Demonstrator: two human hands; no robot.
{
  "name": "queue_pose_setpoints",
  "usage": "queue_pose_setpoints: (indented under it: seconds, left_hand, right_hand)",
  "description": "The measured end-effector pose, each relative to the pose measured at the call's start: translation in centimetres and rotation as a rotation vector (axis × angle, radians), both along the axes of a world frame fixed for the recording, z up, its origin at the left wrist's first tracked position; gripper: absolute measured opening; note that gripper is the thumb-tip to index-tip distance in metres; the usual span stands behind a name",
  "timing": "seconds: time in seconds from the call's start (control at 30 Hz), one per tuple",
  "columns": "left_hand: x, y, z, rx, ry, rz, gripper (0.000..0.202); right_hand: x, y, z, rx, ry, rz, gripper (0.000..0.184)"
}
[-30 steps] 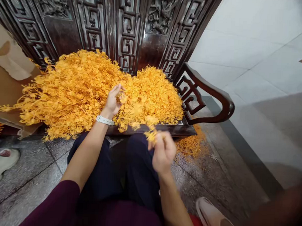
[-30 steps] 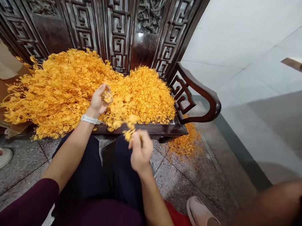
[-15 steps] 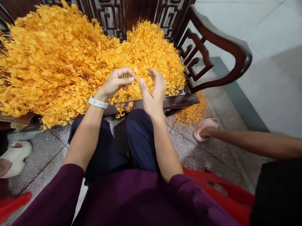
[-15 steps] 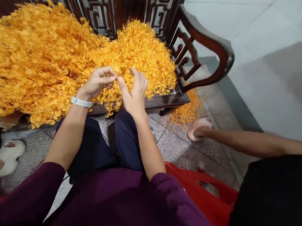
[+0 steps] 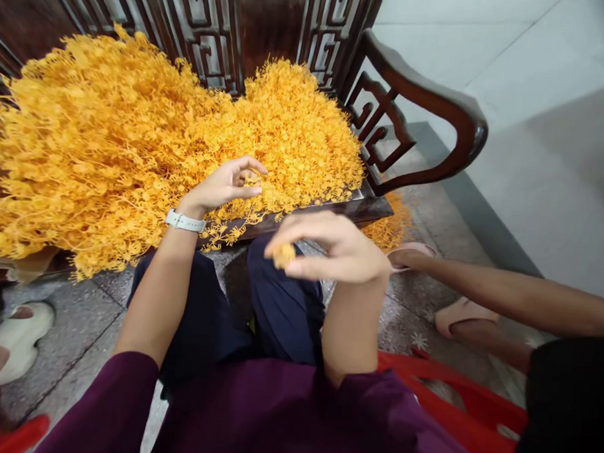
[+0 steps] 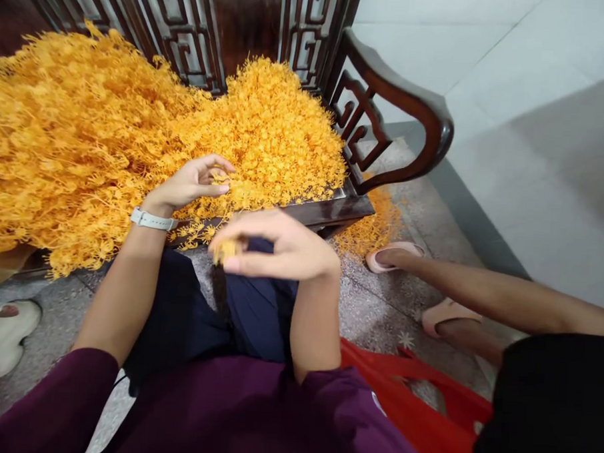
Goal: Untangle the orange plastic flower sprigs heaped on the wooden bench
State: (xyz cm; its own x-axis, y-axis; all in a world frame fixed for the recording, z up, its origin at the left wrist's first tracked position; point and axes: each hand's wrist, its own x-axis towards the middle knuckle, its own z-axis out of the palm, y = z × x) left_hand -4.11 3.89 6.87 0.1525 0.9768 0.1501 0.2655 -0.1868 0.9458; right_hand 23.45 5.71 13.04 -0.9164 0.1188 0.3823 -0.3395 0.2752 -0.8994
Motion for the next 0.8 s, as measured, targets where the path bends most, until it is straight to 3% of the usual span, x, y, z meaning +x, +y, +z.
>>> queue_pose_setpoints:
  seconds: [0.03,0.07,0.1,0.2,0.27,0.33,0.4,0.47,0.57,0.63,0.8]
  left_hand:
    - [0.0,0.1,-0.2,-0.020,0.021,-0.003,0.046]
    - [0.0,0.1,-0.3,-0.041,0.040,-0.008,0.042]
    - [0.1,0.2,-0.3,-0.055,0.050,-0.015,0.039]
    - [0.6,-0.1,0.2,-0.058,0.057,-0.054,0.035]
    - [0.8,-0.4,0.8,-0.052,0.051,-0.071,0.036]
    - [0.9,-0.7,1.1,-0.074,0.017,-0.098,0.041]
    - [0.8,-0.9,1.2,-0.126,-0.060,-0.160,0.047]
    - [0.7,-1.0,1.0,-0.158,-0.167,-0.195,0.049]
    - [0.9,-0.9,0.7,-0.099,-0.326,-0.080,0.042]
    - [1.4,-0.8,0.6,-0.052,-0.393,0.051,0.040]
    - [2.9,0.1,0.7,-0.022,-0.503,0.241,0.037]
  right_hand:
    - [0.0,0.5,0.5,-0.029,-0.014,0.148,0.022]
    - [-0.5,1.2,0.6,-0.102,-0.005,0.181,0.026]
    - [-1.3,2.0,0.4,-0.197,0.024,0.114,0.033]
    - [-4.6,4.6,-1.5,-0.514,0.146,-0.452,0.048]
    - [-6.1,5.6,-2.9,-0.626,0.144,-0.732,0.046]
    - [-6.5,5.5,-4.1,-0.634,0.119,-0.930,0.042]
    - [-6.2,4.4,-5.1,-0.482,0.095,-1.014,0.040]
    - [-5.7,3.0,-5.7,-0.319,0.063,-0.995,0.042]
    - [-5.5,1.7,-5.5,-0.217,-0.098,-0.746,0.046]
    - [-5.4,1.9,-4.6,-0.193,-0.201,-0.639,0.046]
    - [-4.5,2.8,-1.0,0.098,-0.300,-0.625,0.045]
